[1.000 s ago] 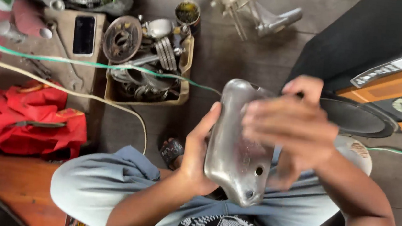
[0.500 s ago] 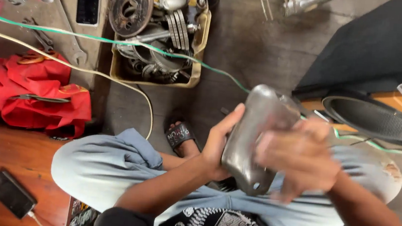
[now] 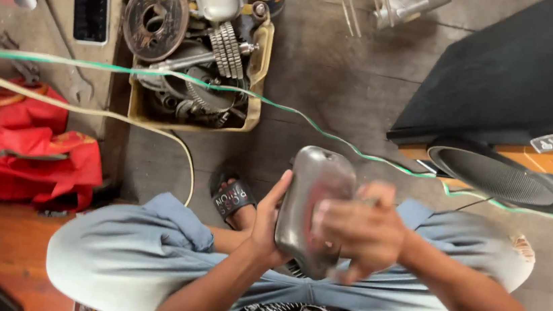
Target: The person sits cross-legged on the floor and scrubs a silver metal part with a small abrasive pad. They rotate the part to clean different sides and edges, then wipe the surface with their hand.
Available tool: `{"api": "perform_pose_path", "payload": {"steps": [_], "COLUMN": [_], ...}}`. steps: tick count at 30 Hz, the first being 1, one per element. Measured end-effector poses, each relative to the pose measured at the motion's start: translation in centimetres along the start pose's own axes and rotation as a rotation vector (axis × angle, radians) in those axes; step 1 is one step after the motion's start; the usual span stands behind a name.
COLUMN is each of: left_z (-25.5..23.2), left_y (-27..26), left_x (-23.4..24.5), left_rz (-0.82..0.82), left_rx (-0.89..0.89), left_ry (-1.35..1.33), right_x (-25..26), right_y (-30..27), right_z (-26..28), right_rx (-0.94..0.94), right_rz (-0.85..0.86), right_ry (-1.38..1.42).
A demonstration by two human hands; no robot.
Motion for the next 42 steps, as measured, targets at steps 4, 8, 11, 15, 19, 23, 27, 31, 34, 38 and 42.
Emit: {"api": "perform_pose_path", "payload": {"steps": [4,8,11,15,19,23,27,31,34,38,42], "left_z": [-0.8,-1.3,-1.8,-0.9,-1.1,-1.1,-1.2,-0.3,-1.0,-0.4,-0.2], "left_y": [1.0,1.9,1.0,0.7,0.1,1.3,1.3,-0.1,0.1,-0.8,-1.7], "left_x": [1.5,1.5,-0.1,0.1,0.3,2.4,4.8,0.5,2.7,1.0,-1.5], "left_rz": [-0.216,-0.212,-0.181,-0.154,-0.121,-0.08,-0.17,-0.078,-0.114,-0.215,-0.237], "left_rx": [-0.014,-0.003,-0.037,0.009,0.005,0.044,-0.054,0.095,-0.049,0.008,0.031], "left_ry": [-0.064,-0.065,-0.105,-0.127,-0.261,-0.119,-0.2,-0.109,-0.126,-0.072,-0.025], "right_x": [0.1,0.0,0.0,-1.7,0.1,-0.8,-0.5,-1.4,-0.4,-0.3,2.4], "right_y": [0.6,1.2,1.5,0.8,2.3,3.5,1.0,1.7,1.2,1.7,1.2], "right_z": [-0.5,-0.9,-1.1,0.5,-1.3,0.4,-2.1,1.0,-1.2,1.3,-1.8], "right_rx": [-0.019,-0.011,-0.03,0.05,-0.098,0.068,-0.098,0.0,-0.059,0.036,-0.078], "right_rz": [-0.221,-0.267,-0.304,-0.299,-0.282,-0.287,-0.232,-0.168,-0.158,-0.213,-0.313], "right_ry": [0.042,0.057,0.096,0.097,-0.039,0.03,-0.048,0.066,-0.05,0.09,-0.023]}}
Point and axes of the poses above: each hand's wrist, its own y-axis towards the middle knuckle, its own x-axis out of the back of the hand, z = x × y, the point moved 10 cm from there along y, towards the middle knuckle, and after that the axes turned 2 degrees about z, right-handed, at the moved point
